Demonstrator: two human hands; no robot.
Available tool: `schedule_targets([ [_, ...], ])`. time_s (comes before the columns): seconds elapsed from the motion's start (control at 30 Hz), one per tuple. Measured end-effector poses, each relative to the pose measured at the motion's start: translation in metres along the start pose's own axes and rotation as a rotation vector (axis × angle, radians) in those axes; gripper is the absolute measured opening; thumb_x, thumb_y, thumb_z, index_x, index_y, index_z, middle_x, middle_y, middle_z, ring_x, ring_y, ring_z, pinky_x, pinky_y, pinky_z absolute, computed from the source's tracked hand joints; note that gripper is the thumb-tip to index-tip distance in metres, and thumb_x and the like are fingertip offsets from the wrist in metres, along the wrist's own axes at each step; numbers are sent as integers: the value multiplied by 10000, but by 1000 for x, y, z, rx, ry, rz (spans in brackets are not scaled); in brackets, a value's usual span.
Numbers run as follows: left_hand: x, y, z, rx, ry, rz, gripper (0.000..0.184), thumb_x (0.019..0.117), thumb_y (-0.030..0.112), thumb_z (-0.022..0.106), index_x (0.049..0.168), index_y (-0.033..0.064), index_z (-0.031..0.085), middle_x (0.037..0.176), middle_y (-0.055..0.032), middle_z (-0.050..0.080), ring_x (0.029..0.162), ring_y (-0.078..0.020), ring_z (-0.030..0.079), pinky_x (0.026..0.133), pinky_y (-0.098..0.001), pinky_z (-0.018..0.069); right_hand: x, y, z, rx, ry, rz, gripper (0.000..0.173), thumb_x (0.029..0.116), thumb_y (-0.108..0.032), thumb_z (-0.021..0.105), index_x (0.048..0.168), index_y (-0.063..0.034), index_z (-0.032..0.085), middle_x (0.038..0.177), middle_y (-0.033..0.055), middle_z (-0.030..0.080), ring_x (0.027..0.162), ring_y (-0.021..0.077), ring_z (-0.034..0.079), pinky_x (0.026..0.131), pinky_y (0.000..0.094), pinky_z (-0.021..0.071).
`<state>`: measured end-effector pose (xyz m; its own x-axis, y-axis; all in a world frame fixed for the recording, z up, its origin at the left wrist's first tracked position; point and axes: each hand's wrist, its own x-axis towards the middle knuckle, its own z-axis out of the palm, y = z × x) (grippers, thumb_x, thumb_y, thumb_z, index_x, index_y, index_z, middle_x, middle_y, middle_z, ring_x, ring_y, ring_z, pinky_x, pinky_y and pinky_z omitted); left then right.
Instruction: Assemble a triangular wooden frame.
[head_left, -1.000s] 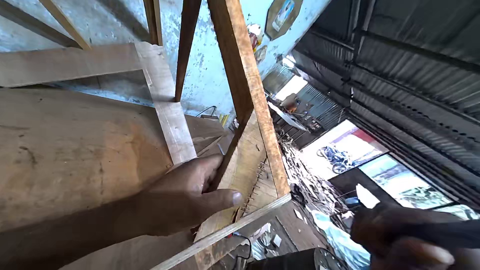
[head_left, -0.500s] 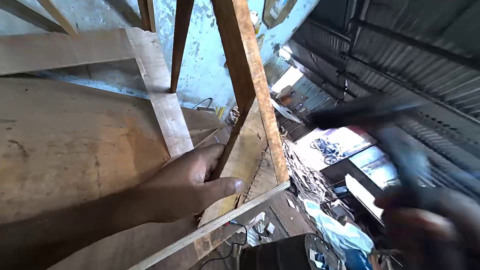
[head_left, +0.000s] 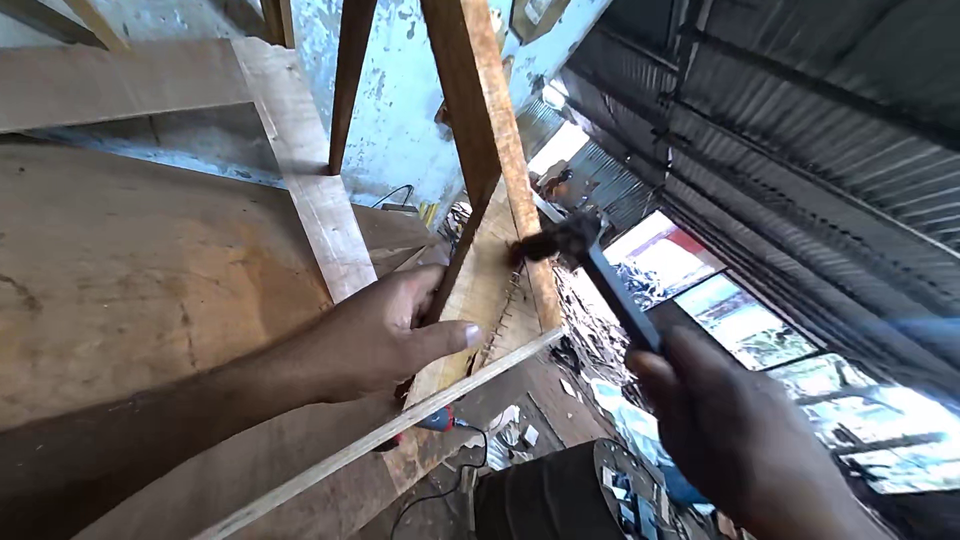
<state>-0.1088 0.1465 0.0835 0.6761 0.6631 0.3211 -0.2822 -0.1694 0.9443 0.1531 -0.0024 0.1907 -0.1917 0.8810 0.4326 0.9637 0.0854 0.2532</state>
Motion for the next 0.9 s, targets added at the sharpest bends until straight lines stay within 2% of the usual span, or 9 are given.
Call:
schedule_targets([
  [0.07, 1, 0, -1, 0, -2, 12, 327, 1008, 181, 651, 1321, 115, 582, 1061, -43, 743, 913, -154, 737, 756, -312, 643, -2, -1, -13, 18, 7, 26, 466, 1086, -503, 316, 930, -135, 557, 583, -22, 471, 440, 134, 460, 366, 370, 367],
  [0.13, 3, -4, -4, 4, -29, 33, 349, 1008, 188, 651, 1336, 102, 566, 1073, -40, 742, 950, -140, 733, 811, -303, 637, -13, -1, -19, 96, 57, 40, 514, 1091, -517, 306, 989, -91, 575, 619, 11, 500, 462, 127, 480, 382, 361, 392],
  [0.2, 5, -5, -7, 21, -53, 59, 349, 1006, 197, 655, 1323, 85, 559, 1063, -46, 741, 954, -134, 732, 829, -298, 633, -27, 0, -17, 219, 89, 47, 516, 1086, -539, 310, 1032, -108, 588, 636, -5, 501, 466, 95, 479, 389, 326, 406],
  [0.33, 6, -5, -7, 30, -59, 95, 350, 1013, 159, 636, 1335, 50, 553, 1076, -60, 739, 960, -137, 734, 841, -295, 634, -58, -14, -1, 617, -19, 135, 418, 1072, -508, 442, 1090, -138, 635, 656, -28, 540, 476, 82, 506, 406, 284, 465],
  [0.47, 7, -6, -7, 23, -80, 122, 392, 1025, 129, 613, 1390, 26, 515, 1159, -81, 723, 1039, -142, 719, 917, -298, 615, -90, -38, 34, 910, 43, 194, 338, 1058, -478, 514, 1059, -177, 668, 675, -57, 546, 494, 40, 490, 427, 223, 449],
  [0.57, 6, -1, -7, 37, -90, 106, 399, 1033, 111, 597, 1406, 8, 497, 1161, -100, 722, 1043, -157, 722, 922, -295, 613, -109, -59, 57, 1118, 80, 231, 328, 1051, -495, 517, 1059, -213, 684, 714, -87, 559, 528, -9, 487, 455, 171, 440],
  [0.73, 0, 3, 3, 53, -10, 67, 374, 1052, 138, 561, 1404, 27, 505, 1158, -85, 716, 1039, -146, 713, 919, -288, 603, -140, -102, 121, 1415, 120, 308, 414, 1062, -508, 475, 970, -152, 664, 658, -58, 527, 502, 7, 459, 439, 186, 414],
  [0.9, -6, -9, 25, -50, 155, 126, 360, 1099, 151, 448, 1430, 9, 477, 1204, -125, 681, 1069, -192, 703, 944, -350, 605, -152, -149, 175, 1891, 107, 362, 489, 1073, -537, 408, 923, -111, 597, 566, -54, 403, 440, 38, 390, 403, 216, 364],
])
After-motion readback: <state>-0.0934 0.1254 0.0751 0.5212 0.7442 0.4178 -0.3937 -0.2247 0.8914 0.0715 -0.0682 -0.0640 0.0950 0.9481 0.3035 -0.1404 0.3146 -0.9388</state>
